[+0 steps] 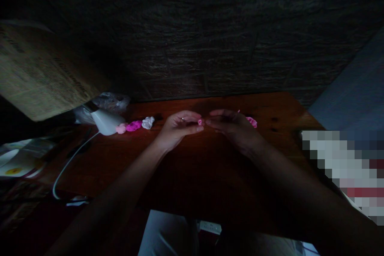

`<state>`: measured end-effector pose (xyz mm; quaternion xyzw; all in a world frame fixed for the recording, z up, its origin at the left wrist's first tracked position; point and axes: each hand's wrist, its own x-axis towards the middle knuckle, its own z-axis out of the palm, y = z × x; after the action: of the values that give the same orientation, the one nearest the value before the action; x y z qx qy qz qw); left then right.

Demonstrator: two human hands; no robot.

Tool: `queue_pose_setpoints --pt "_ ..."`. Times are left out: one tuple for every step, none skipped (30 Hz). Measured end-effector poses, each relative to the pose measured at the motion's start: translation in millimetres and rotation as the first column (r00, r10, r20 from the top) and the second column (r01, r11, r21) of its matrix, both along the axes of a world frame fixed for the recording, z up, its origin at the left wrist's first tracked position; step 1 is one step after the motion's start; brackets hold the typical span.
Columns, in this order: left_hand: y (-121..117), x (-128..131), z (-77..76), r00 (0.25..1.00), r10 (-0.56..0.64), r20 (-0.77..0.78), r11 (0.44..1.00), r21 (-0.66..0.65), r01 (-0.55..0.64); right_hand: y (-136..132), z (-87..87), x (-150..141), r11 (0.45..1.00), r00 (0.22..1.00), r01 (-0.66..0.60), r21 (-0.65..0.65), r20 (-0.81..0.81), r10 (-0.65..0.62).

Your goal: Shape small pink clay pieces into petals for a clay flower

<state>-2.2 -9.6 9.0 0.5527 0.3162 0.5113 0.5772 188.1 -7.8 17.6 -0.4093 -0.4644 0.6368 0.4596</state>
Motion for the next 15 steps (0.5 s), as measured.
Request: queue_pose_setpoints --pt "0.0 0.0 -0.1 1.000 0.003 -0.001 1.000 0.003 -0.003 -0.8 1.4 -0.2 1.000 1.000 0.006 0.009 0.012 -0.007" --pt "0.1 0.1 -0.2 1.000 0.005 -0.001 1.000 0.006 -0.005 -1.7 3.0 -0.4 1.000 1.000 0.012 0.013 0.017 -0.012" --pt "0.1 0.1 -0.3 1.000 0.005 0.001 1.000 0.011 -0.005 -2.7 4.8 -0.6 1.000 1.000 0.014 0.011 0.019 -0.014" --pt "0.1 0.2 -0.4 1.000 0.005 0.003 1.000 0.015 -0.005 -3.6 6.5 -0.9 1.000 1.000 0.016 0.004 0.021 -0.016" --pt "0.1 0.3 -0.4 1.000 0.005 0.003 1.000 0.017 -0.005 -4.4 7.9 -1.1 1.000 1.000 0.020 -0.003 0.022 -0.020" --pt "0.0 0.3 -0.5 1.000 0.004 0.001 1.000 0.018 -0.004 -5.2 9.1 -1.3 1.000 0.999 0.024 -0.006 0.023 -0.024" --pt "-0.2 0.4 -0.5 1.000 0.002 0.000 1.000 0.019 -0.002 -5.9 9.8 -1.4 1.000 0.999 0.027 0.000 0.030 -0.027" --pt "-0.5 0.4 -0.5 1.000 0.001 -0.003 1.000 0.018 -0.001 -6.5 10.3 -1.5 1.000 0.999 0.028 0.014 0.040 -0.028" --pt "-0.7 0.4 -0.5 1.000 0.002 -0.006 1.000 0.016 -0.002 -6.9 10.4 -1.6 0.999 0.998 0.027 0.032 0.050 -0.029" --pt "-1.0 0.4 -0.5 1.000 0.003 -0.010 1.000 0.013 -0.003 -7.3 10.3 -1.7 0.998 0.998 0.026 0.048 0.056 -0.028" --pt "-1.2 0.3 -0.6 1.000 0.004 -0.011 1.000 0.010 -0.004 -7.5 10.0 -1.8 0.998 0.998 0.020 0.057 0.061 -0.024" --pt "-1.2 0.2 -0.7 1.000 0.005 -0.011 1.000 0.006 -0.005 -7.5 9.5 -1.9 0.998 0.998 0.013 0.057 0.062 -0.017" --pt "-1.2 0.0 -1.0 1.000 0.008 -0.010 1.000 0.003 -0.008 -7.2 8.9 -2.0 0.999 0.998 0.008 0.053 0.058 -0.011" --pt "-0.9 -0.2 -1.4 1.000 0.010 -0.007 1.000 0.000 -0.010 -6.8 8.1 -2.0 0.999 0.999 0.005 0.045 0.051 -0.007" --pt "-0.5 -0.5 -2.0 1.000 0.014 -0.001 1.000 -0.002 -0.014 -6.0 7.1 -1.9 0.999 0.999 0.008 0.039 0.044 -0.010"
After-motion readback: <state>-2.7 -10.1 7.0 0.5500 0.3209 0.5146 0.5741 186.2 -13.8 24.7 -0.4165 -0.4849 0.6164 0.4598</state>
